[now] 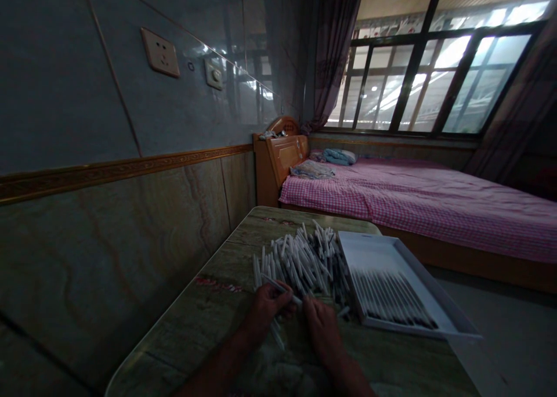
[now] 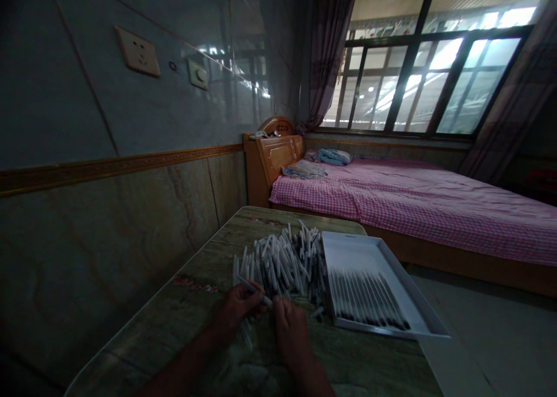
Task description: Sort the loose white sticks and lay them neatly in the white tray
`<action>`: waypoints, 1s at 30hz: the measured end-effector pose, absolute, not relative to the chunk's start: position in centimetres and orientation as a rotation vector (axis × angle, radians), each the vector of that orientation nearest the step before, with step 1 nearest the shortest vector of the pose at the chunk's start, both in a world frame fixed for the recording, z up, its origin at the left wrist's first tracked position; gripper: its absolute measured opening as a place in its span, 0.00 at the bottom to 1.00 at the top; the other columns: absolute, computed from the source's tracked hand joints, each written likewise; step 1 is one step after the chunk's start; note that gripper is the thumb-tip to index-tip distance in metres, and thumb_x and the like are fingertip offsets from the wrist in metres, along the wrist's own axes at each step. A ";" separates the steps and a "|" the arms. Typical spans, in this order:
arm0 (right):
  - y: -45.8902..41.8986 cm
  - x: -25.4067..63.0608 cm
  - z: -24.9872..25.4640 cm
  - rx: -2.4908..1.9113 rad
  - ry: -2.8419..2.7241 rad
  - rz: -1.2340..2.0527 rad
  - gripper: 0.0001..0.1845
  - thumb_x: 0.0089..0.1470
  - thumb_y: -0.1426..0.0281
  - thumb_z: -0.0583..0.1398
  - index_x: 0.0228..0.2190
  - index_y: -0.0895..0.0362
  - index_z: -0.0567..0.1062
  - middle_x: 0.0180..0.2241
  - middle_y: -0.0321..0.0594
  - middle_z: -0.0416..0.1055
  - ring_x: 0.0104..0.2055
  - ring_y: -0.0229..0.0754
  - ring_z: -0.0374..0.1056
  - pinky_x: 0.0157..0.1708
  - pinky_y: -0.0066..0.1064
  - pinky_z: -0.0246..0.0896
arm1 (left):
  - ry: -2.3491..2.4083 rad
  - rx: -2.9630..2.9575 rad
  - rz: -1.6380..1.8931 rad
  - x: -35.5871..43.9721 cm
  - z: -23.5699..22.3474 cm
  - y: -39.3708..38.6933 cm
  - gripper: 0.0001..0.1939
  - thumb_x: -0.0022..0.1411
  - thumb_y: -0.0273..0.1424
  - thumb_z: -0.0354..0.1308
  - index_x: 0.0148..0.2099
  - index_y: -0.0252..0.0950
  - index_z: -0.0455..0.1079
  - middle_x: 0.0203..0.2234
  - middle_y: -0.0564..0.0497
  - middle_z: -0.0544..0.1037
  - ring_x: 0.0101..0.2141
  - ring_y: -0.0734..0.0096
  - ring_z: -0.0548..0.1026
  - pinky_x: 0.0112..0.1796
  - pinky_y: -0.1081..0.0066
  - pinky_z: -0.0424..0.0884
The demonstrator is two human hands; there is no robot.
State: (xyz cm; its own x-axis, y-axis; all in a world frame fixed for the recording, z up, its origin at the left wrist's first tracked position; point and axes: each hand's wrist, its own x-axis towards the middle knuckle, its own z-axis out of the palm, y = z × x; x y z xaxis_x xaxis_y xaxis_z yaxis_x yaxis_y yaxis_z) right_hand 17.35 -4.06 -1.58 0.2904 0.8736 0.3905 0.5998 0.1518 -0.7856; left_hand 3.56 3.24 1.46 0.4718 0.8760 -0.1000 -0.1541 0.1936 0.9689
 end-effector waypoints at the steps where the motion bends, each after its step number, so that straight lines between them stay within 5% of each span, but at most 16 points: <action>1: -4.1 17.3 -1.5 -1.552 -1.391 0.369 0.28 0.62 0.54 0.44 0.18 0.54 0.67 0.18 0.34 0.65 0.22 0.37 0.60 0.22 0.27 0.50 | 0.797 1.147 0.843 3.6 1.6 3.3 0.21 0.41 0.44 0.68 0.31 0.33 0.69 0.18 0.52 0.77 0.20 0.69 0.74 0.22 0.73 0.67; 7: -4.3 16.9 -0.8 -1.528 -1.405 0.416 0.20 0.59 0.57 0.50 0.22 0.54 0.67 0.20 0.31 0.64 0.24 0.36 0.60 0.24 0.26 0.49 | 0.806 1.163 0.859 3.3 1.8 3.5 0.21 0.41 0.44 0.68 0.30 0.33 0.70 0.19 0.52 0.76 0.21 0.70 0.74 0.22 0.73 0.68; 22: -4.0 16.8 -0.1 -1.463 -1.406 0.677 0.20 0.60 0.61 0.47 0.22 0.53 0.68 0.23 0.34 0.67 0.28 0.37 0.63 0.29 0.26 0.53 | 0.776 1.343 0.797 3.2 1.4 3.8 0.18 0.45 0.43 0.66 0.31 0.34 0.69 0.16 0.54 0.74 0.17 0.74 0.70 0.19 0.75 0.65; 30: -3.4 17.1 0.1 -1.325 -1.164 0.806 0.24 0.55 0.51 0.49 0.19 0.55 0.67 0.20 0.33 0.64 0.25 0.37 0.59 0.27 0.27 0.53 | 0.792 1.352 0.830 3.9 1.4 3.7 0.16 0.45 0.38 0.65 0.35 0.34 0.68 0.18 0.55 0.75 0.18 0.72 0.72 0.20 0.75 0.66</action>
